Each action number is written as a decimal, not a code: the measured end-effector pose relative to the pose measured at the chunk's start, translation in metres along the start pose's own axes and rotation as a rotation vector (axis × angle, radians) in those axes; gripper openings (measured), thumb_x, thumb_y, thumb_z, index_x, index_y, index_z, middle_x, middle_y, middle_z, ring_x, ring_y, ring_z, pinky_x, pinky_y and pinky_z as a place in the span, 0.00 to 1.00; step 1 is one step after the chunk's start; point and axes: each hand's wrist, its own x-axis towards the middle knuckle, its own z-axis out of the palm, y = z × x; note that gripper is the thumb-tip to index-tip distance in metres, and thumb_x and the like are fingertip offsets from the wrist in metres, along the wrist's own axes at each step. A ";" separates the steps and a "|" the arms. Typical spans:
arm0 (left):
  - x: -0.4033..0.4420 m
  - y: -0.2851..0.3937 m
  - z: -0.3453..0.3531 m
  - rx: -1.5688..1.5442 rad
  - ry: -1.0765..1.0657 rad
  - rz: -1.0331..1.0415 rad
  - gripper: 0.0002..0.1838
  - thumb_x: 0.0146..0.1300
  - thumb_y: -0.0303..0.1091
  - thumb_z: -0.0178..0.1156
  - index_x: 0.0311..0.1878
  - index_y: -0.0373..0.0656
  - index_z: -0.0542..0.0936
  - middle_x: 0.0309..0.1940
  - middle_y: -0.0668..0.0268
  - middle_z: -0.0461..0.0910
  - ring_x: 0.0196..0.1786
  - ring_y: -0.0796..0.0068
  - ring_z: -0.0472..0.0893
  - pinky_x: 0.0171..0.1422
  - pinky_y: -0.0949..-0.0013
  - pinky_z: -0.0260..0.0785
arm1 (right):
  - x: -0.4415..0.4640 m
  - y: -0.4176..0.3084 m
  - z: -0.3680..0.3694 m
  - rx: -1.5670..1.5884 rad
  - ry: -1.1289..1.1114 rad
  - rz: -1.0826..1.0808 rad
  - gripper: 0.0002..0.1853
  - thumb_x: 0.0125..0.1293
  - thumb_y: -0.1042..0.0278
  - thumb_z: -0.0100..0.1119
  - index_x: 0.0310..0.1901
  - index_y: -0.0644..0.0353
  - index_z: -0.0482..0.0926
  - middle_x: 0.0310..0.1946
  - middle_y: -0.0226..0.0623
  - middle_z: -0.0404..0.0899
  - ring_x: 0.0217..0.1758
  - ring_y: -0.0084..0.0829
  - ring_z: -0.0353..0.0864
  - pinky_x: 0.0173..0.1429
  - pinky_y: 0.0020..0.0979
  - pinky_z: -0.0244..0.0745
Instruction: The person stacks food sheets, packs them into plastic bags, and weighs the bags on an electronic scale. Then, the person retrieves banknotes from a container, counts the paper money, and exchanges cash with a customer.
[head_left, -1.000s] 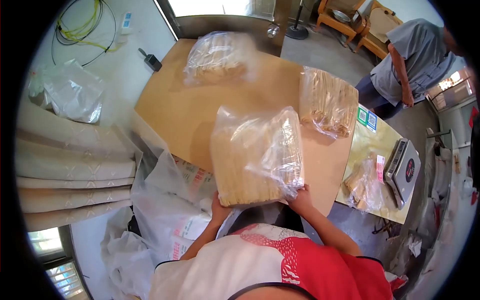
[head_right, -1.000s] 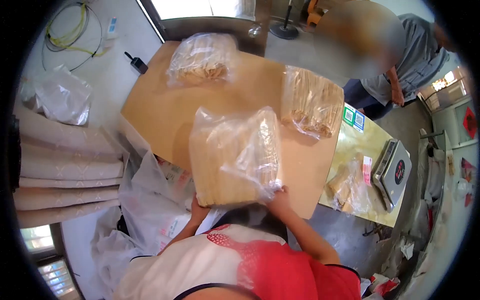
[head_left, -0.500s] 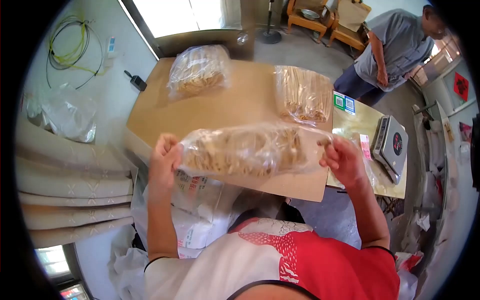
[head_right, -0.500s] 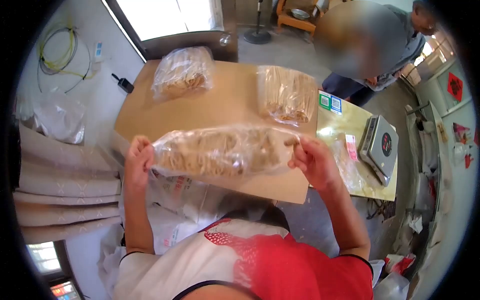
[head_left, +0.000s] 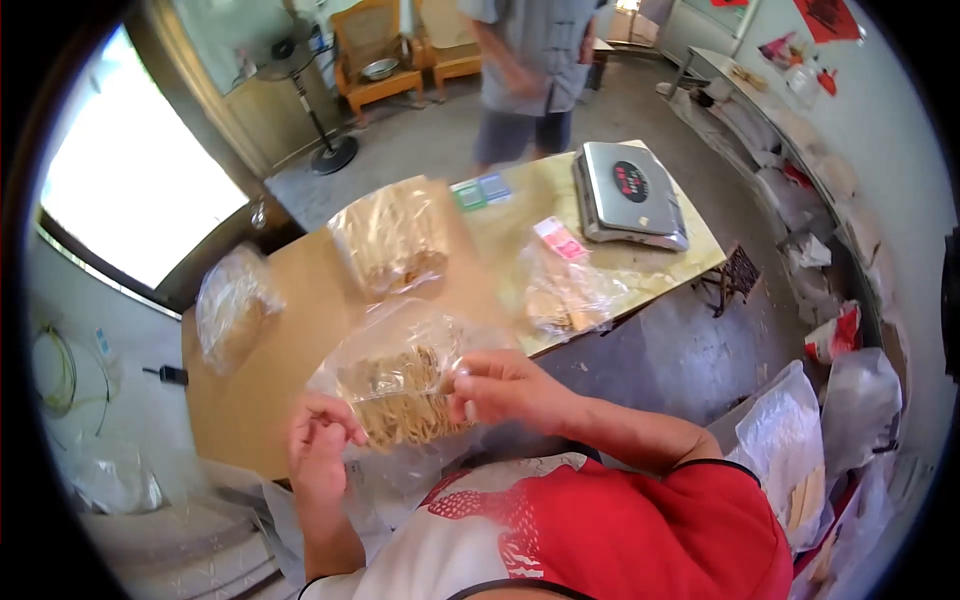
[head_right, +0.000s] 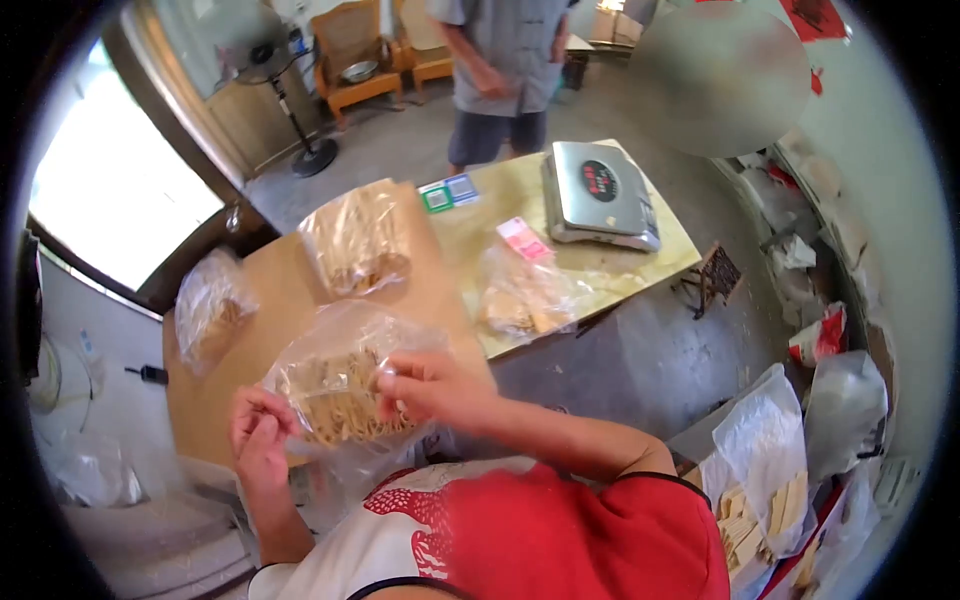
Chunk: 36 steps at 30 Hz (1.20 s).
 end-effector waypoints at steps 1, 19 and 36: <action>0.003 -0.003 0.022 0.034 -0.083 0.012 0.06 0.54 0.30 0.53 0.33 0.39 0.70 0.24 0.67 0.67 0.24 0.81 0.68 0.27 0.79 0.59 | -0.011 0.001 -0.008 0.061 -0.062 -0.088 0.13 0.68 0.62 0.49 0.46 0.64 0.71 0.32 0.32 0.76 0.27 0.17 0.69 0.34 0.21 0.65; 0.008 -0.040 0.310 0.282 0.105 0.168 0.12 0.56 0.39 0.59 0.34 0.41 0.71 0.24 0.76 0.63 0.27 0.88 0.61 0.30 0.85 0.51 | -0.175 -0.074 -0.173 -0.449 0.098 -0.689 0.29 0.62 0.51 0.55 0.53 0.70 0.66 0.37 0.52 0.77 0.33 0.38 0.79 0.35 0.33 0.73; 0.148 -0.079 0.455 0.352 0.411 0.568 0.26 0.60 0.56 0.49 0.46 0.39 0.70 0.35 0.63 0.69 0.38 0.71 0.72 0.46 0.67 0.68 | -0.102 -0.175 -0.312 -0.627 0.017 -0.918 0.35 0.52 0.41 0.59 0.42 0.74 0.71 0.30 0.52 0.75 0.36 0.51 0.76 0.41 0.41 0.70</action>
